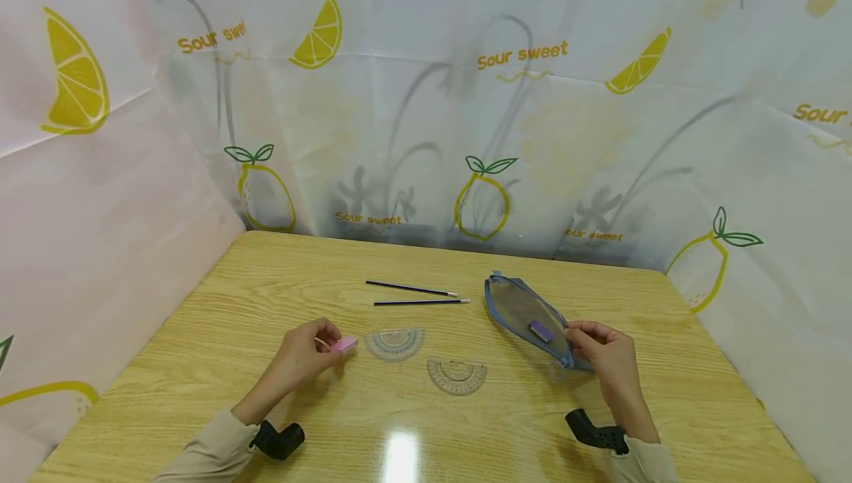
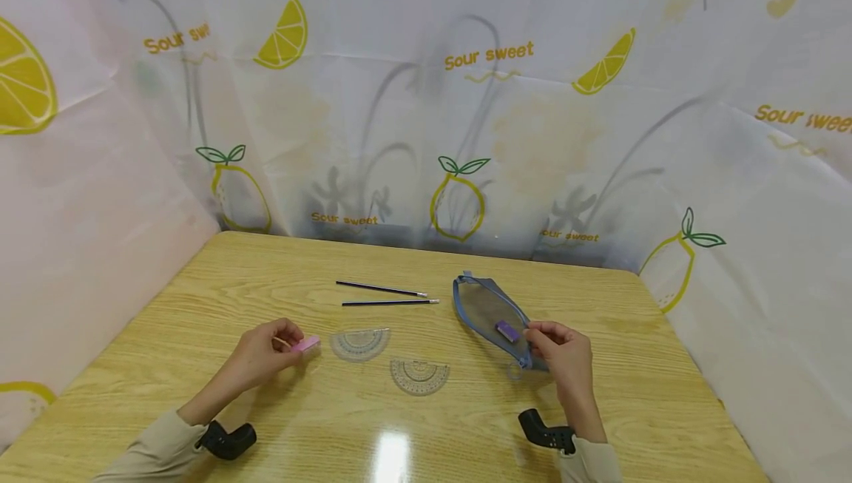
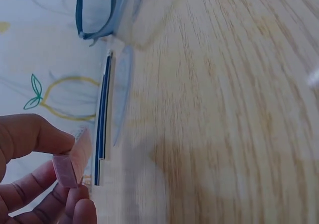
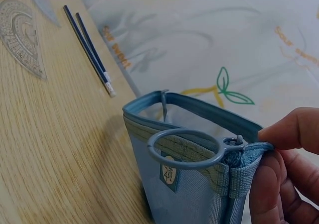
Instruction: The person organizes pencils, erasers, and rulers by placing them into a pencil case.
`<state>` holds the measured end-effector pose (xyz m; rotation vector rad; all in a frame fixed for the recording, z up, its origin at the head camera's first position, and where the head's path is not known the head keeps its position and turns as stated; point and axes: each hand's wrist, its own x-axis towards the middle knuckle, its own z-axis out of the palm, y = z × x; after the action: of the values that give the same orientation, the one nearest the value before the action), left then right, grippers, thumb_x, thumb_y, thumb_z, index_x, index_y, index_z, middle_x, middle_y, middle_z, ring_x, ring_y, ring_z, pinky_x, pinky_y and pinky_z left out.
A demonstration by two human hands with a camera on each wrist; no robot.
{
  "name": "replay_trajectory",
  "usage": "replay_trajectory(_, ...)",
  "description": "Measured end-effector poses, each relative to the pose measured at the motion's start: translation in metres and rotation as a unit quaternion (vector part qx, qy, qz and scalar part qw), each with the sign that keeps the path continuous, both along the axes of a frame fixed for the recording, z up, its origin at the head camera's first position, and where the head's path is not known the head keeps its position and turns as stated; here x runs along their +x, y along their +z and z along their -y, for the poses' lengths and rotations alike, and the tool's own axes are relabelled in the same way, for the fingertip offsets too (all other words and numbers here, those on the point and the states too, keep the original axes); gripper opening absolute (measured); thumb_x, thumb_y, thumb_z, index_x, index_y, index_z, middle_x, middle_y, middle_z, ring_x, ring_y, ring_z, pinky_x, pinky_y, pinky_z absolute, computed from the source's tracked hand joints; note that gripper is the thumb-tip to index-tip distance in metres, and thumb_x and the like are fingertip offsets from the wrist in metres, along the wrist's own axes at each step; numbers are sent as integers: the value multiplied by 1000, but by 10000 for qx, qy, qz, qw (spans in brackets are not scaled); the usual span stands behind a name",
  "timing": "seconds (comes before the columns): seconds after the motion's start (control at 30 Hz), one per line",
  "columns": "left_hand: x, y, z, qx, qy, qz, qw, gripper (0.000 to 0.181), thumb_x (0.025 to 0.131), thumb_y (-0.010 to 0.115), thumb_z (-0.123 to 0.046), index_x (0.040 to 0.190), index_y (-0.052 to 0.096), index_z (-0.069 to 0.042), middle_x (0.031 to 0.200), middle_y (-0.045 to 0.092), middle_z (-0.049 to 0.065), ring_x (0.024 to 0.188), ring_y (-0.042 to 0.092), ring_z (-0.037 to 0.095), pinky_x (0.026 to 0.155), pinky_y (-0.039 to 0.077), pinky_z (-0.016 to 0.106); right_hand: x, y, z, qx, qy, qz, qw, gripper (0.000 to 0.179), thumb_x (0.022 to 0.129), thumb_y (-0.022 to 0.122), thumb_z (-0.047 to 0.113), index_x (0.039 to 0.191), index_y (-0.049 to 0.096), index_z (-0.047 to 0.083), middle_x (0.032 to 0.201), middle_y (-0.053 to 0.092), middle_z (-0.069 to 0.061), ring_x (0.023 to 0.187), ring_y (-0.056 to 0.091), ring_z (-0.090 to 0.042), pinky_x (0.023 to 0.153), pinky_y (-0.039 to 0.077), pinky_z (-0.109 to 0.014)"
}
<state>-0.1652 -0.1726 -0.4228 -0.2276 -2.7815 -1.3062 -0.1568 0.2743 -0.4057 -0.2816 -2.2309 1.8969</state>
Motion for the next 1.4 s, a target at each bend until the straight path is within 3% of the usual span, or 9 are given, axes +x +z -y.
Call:
replay_trajectory(0.27, -1, 2, -3, 206, -206, -234, 9993, 17, 77, 75, 0, 90, 65, -4, 79, 62, 0, 73, 59, 14, 60, 49, 27, 0, 0, 0, -24, -22, -17, 10000, 27, 89, 71, 8, 104, 66, -14, 80, 69, 5, 74, 64, -10, 67, 54, -24)
replay_trajectory(0.83, -2, 5, -9, 537, -254, -716, 9957, 15, 79, 75, 1, 89, 66, -5, 80, 64, 0, 71, 61, 13, 62, 51, 25, 1, 1, 1, -14, 21, -21, 10000, 28, 89, 71, 8, 105, 66, -14, 82, 68, 5, 77, 65, -13, 67, 54, -25)
replay_trajectory(1.4, -2, 6, -20, 666, -378, -812, 9937, 17, 79, 75, 2, 90, 66, -7, 79, 64, -2, 72, 61, 14, 64, 53, 27, 1, 0, 0, -57, 33, -30, 10000, 27, 89, 71, 9, 105, 67, -13, 84, 68, 6, 78, 65, -13, 67, 54, -25)
